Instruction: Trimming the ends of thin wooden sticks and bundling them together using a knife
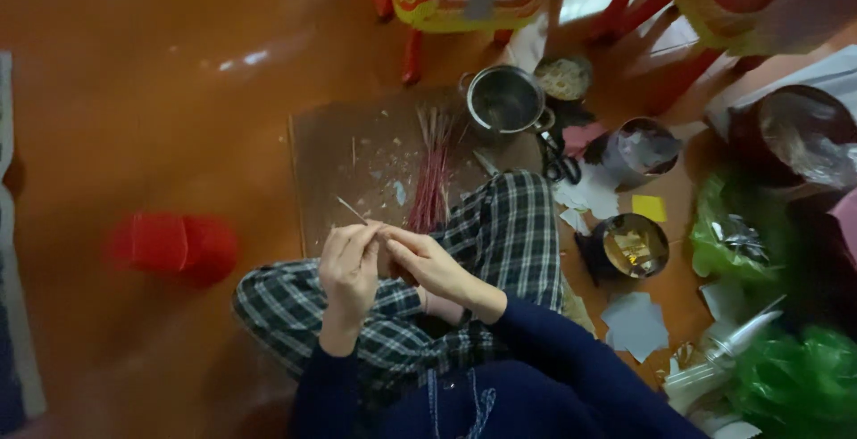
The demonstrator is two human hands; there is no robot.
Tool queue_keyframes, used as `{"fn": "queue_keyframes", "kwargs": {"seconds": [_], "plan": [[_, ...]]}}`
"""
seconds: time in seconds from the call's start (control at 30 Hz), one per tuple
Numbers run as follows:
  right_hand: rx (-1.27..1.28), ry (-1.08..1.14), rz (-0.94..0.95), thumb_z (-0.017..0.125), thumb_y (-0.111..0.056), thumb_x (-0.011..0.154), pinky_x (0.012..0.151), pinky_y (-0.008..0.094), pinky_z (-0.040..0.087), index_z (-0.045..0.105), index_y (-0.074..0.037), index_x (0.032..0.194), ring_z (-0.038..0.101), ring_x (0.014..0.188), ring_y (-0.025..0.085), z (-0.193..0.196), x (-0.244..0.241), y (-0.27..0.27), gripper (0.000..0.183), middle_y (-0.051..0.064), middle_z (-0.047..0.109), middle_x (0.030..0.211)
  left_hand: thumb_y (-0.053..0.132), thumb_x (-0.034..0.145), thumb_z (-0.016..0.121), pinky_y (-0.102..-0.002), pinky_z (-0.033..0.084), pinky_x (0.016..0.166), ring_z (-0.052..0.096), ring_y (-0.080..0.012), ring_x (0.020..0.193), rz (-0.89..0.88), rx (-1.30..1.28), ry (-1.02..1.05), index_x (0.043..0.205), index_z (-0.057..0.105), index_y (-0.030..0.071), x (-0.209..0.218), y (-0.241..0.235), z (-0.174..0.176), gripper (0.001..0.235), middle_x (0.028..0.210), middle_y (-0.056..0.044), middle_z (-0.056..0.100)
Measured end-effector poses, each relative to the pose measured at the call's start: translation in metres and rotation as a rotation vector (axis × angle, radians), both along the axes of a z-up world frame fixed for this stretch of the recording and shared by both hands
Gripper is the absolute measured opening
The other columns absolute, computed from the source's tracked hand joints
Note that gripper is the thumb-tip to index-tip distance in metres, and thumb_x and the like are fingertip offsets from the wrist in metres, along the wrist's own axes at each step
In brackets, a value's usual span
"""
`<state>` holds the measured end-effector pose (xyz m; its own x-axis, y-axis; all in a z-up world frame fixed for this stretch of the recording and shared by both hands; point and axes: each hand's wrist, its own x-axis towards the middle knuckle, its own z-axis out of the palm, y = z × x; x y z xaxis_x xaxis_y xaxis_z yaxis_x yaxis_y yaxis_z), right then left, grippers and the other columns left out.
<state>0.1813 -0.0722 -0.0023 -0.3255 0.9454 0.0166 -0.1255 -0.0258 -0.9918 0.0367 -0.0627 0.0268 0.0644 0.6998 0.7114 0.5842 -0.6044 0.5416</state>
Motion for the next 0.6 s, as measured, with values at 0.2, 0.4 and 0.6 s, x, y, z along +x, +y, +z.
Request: {"fn": "queue_keyframes", "kwargs": {"seconds": [0.2, 0.4, 0.6], "plan": [[0.028, -0.208, -0.01, 0.045, -0.01, 0.1, 0.101, 0.052, 0.042, 0.058, -0.002, 0.134, 0.054, 0.122, 0.036, -0.069, -0.017, 0.012, 0.038, 0.023, 0.059, 0.131, 0.005, 0.091, 0.07, -0.035, 0.055, 0.07, 0.066, -0.0225, 0.076, 0.155, 0.003, -0.053, 0.095, 0.075, 0.005, -0.02, -0.014, 0.021, 0.007, 0.089, -0.006, 0.07], [-0.386, -0.163, -0.035, 0.05, -0.035, 0.104, 0.035, 0.024, 0.033, 0.057, -0.009, 0.137, 0.041, 0.041, 0.013, -0.139, -0.003, 0.024, 0.042, 0.006, 0.054, 0.056, 0.007, 0.102, 0.063, -0.036, 0.053, 0.078, 0.066, -0.0253, 0.083, 0.403, -0.16, -0.22, 0.1, 0.069, 0.0, -0.068, 0.0, 0.028, 0.009, 0.093, -0.011, 0.068], [-0.236, -0.3, 0.182, 0.07, -0.014, 0.089, 0.063, 0.028, 0.048, 0.074, -0.007, 0.09, 0.057, 0.063, 0.013, -0.125, -0.009, 0.042, 0.008, 0.007, 0.069, 0.066, 0.014, 0.094, 0.071, -0.035, 0.057, 0.049, 0.069, -0.0247, 0.069, 0.195, -0.582, -0.578, 0.094, 0.072, -0.003, -0.057, 0.074, -0.084, 0.018, 0.081, -0.021, 0.068]]}}
